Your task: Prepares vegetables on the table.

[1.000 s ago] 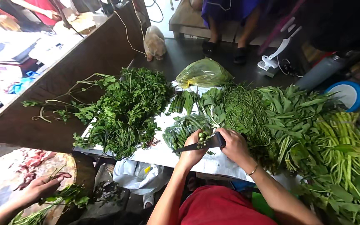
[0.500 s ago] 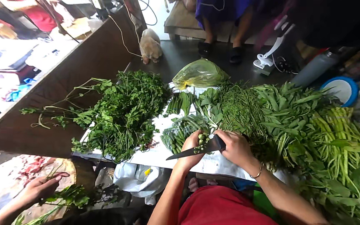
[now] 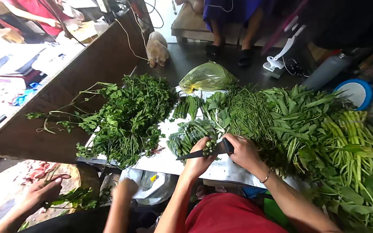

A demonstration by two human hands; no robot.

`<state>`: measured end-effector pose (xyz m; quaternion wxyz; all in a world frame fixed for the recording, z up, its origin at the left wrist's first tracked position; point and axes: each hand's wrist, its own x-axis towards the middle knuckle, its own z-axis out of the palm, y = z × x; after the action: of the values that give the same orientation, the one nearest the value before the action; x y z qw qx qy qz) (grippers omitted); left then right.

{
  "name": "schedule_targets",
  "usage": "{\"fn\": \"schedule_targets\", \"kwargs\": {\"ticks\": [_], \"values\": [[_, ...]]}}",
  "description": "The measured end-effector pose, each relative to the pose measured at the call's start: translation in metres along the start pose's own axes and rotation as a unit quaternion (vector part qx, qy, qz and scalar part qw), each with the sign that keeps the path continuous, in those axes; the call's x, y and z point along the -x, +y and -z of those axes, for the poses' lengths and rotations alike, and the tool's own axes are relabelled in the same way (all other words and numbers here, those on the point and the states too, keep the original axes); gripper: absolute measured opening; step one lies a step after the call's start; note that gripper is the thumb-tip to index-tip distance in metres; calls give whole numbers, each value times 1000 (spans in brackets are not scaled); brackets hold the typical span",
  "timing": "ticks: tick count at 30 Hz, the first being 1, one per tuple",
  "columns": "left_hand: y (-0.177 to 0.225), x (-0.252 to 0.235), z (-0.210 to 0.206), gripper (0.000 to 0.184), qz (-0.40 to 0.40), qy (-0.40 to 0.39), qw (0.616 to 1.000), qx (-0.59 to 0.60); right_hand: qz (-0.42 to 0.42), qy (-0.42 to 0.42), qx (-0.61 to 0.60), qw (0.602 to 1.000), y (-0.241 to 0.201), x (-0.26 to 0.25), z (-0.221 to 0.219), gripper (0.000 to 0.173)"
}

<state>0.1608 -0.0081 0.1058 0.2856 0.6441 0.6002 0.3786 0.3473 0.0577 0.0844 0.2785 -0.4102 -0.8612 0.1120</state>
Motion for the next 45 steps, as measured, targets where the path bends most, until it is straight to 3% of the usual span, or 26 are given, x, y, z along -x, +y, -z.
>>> {"fn": "schedule_targets", "kwargs": {"ticks": [5, 10, 14, 20, 22, 24, 26, 29, 31, 33, 37, 40, 45], "values": [[-6, 4, -2, 28, -12, -10, 1000, 27, -64, -21, -12, 998, 18, -4, -4, 40], [-6, 1, 1, 34, 2, -17, 995, 100, 18, -8, -20, 1000, 4, 4, 6, 41], [-8, 1, 0, 30, -23, -28, 990, 135, 13, -11, -28, 999, 2, 1, 5, 40], [-19, 1, 5, 28, -52, -28, 978, 200, -210, -166, -29, 963, 36, -17, 6, 41], [-30, -4, 9, 30, -38, 15, 981, 192, -242, -158, -99, 952, 44, -15, 9, 41], [-43, -10, 16, 35, 26, 36, 978, 204, -260, -144, -177, 938, 47, -9, 10, 39], [-61, -19, 23, 38, 115, 66, 949, 287, -282, -134, -245, 918, 48, 0, 6, 36], [-102, -33, 34, 36, 224, 136, 864, 429, -330, -130, -330, 875, 47, 16, -5, 34], [-129, -43, 42, 42, 318, 203, 805, 458, -353, -150, -344, 857, 48, 27, -15, 35], [-154, -56, 49, 52, 375, 270, 771, 439, -360, -185, -342, 848, 48, 37, -25, 35], [-180, -85, 64, 49, 378, 342, 747, 428, -363, -243, -316, 842, 44, 52, -41, 35], [-192, -116, 70, 38, 352, 353, 742, 449, -384, -261, -314, 828, 41, 60, -49, 37], [-213, -173, 57, 43, 337, 356, 746, 450, -412, -256, -310, 818, 40, 75, -52, 43]]}}
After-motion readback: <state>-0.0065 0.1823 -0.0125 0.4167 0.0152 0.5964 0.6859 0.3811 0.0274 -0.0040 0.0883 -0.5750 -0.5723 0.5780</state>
